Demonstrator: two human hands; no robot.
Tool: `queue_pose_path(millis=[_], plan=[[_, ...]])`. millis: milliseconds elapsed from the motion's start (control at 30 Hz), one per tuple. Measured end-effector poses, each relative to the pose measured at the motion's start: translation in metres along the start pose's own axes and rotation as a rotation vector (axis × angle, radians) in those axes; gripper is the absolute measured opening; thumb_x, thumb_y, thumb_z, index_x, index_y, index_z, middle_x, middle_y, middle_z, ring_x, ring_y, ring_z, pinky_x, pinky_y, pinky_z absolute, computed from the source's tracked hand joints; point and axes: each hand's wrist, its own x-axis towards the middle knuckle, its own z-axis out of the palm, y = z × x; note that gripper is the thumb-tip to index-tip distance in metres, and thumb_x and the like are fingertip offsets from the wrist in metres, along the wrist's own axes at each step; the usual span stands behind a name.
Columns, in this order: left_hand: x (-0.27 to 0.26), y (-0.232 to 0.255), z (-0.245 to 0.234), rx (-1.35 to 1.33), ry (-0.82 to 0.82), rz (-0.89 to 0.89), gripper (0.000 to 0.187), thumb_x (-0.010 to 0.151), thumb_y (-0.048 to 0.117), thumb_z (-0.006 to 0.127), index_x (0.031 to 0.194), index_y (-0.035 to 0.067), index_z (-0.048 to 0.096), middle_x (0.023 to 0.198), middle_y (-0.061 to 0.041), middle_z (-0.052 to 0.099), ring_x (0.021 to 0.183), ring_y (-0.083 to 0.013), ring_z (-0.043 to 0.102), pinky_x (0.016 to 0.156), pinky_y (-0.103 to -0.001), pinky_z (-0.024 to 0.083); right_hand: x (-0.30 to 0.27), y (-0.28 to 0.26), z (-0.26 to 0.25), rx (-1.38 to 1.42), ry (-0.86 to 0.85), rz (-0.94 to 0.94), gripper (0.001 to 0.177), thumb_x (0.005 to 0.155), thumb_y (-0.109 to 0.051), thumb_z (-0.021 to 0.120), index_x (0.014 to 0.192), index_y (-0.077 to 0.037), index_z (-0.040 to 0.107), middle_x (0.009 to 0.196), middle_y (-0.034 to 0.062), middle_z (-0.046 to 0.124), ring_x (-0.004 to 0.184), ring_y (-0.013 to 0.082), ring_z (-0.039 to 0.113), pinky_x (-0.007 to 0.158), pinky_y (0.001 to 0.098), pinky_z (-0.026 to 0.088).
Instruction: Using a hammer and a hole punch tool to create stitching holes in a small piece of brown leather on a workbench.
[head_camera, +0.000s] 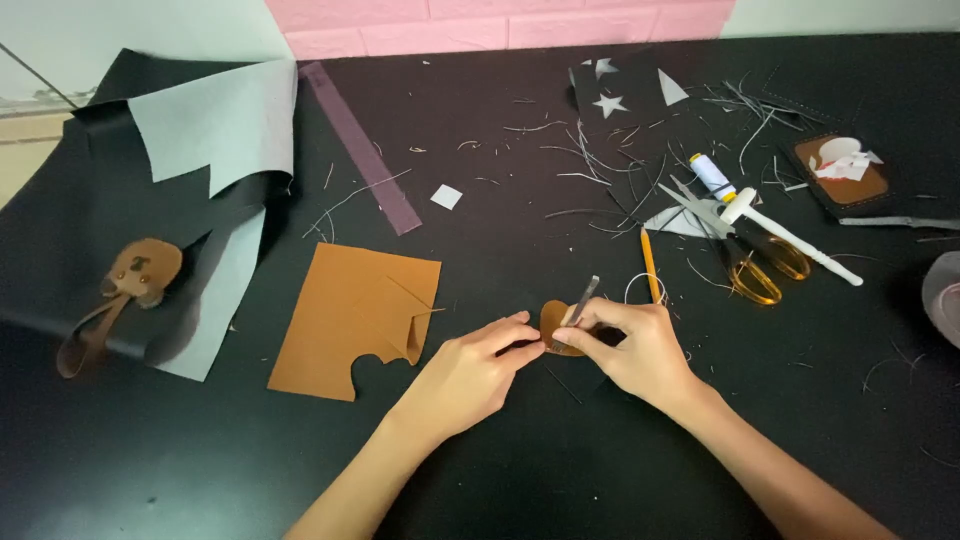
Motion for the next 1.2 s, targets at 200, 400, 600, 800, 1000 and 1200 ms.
queue_pose_path(millis=[200, 400, 600, 800, 1000, 1200], plan=[[0.001, 0.002, -0.002, -0.017, -0.003, 0.002, 0.028, 0.099, -0.001, 0.055, 0.119, 0.004, 0.074, 0.121, -0.013, 0.071, 0.128, -0.0310, 0.063, 0.107, -0.043, 0.052, -0.002, 0.002, 0.001, -0.015, 0.019, 0.002, 0.010, 0.081, -0.004, 0.080, 0.073, -0.004, 0.074, 0.061, 0.0103, 0.079, 0.055, 0.0281, 0.076, 0.058, 0.0351, 0.062], [0.001, -0.001, 0.001, -0.007, 0.000, 0.008, 0.028, 0.098, -0.001, 0.056, 0.118, 0.004, 0.074, 0.121, -0.013, 0.071, 0.129, -0.0306, 0.062, 0.108, -0.042, 0.051, -0.002, 0.002, 0.002, -0.003, 0.024, 0.012, 0.010, 0.081, -0.005, 0.079, 0.072, -0.005, 0.075, 0.060, 0.0088, 0.078, 0.054, 0.0236, 0.075, 0.058, 0.0327, 0.061], [0.001, -0.001, 0.001, -0.036, 0.001, 0.009, 0.028, 0.098, -0.002, 0.054, 0.117, 0.003, 0.074, 0.122, -0.014, 0.070, 0.130, -0.0320, 0.061, 0.109, -0.044, 0.051, -0.002, 0.002, 0.001, -0.002, 0.025, -0.013, 0.010, 0.081, -0.006, 0.079, 0.073, -0.005, 0.074, 0.060, 0.0088, 0.078, 0.055, 0.0237, 0.075, 0.060, 0.0346, 0.061], [0.000, -0.001, 0.002, -0.030, -0.004, 0.005, 0.029, 0.098, -0.002, 0.055, 0.119, 0.004, 0.074, 0.122, -0.013, 0.070, 0.130, -0.0315, 0.061, 0.109, -0.044, 0.050, -0.003, 0.001, 0.002, 0.004, 0.034, -0.022, 0.011, 0.081, -0.006, 0.080, 0.071, -0.005, 0.074, 0.061, 0.0085, 0.079, 0.055, 0.0239, 0.076, 0.059, 0.0352, 0.062], [0.001, 0.001, -0.002, -0.031, 0.001, 0.001, 0.029, 0.098, -0.002, 0.056, 0.119, 0.004, 0.074, 0.121, -0.013, 0.071, 0.130, -0.0305, 0.062, 0.109, -0.042, 0.051, -0.004, 0.009, 0.002, -0.002, 0.021, -0.010, 0.012, 0.082, -0.005, 0.078, 0.071, -0.005, 0.073, 0.060, 0.0083, 0.079, 0.051, 0.0214, 0.074, 0.055, 0.0314, 0.060], [0.000, 0.001, 0.000, -0.027, -0.006, -0.004, 0.029, 0.098, -0.002, 0.055, 0.120, 0.004, 0.074, 0.123, -0.013, 0.070, 0.130, -0.0308, 0.062, 0.108, -0.043, 0.051, -0.003, 0.006, 0.000, -0.005, 0.011, 0.004, 0.012, 0.082, -0.005, 0.078, 0.071, -0.004, 0.073, 0.062, 0.0095, 0.080, 0.050, 0.0223, 0.074, 0.054, 0.0322, 0.060]])
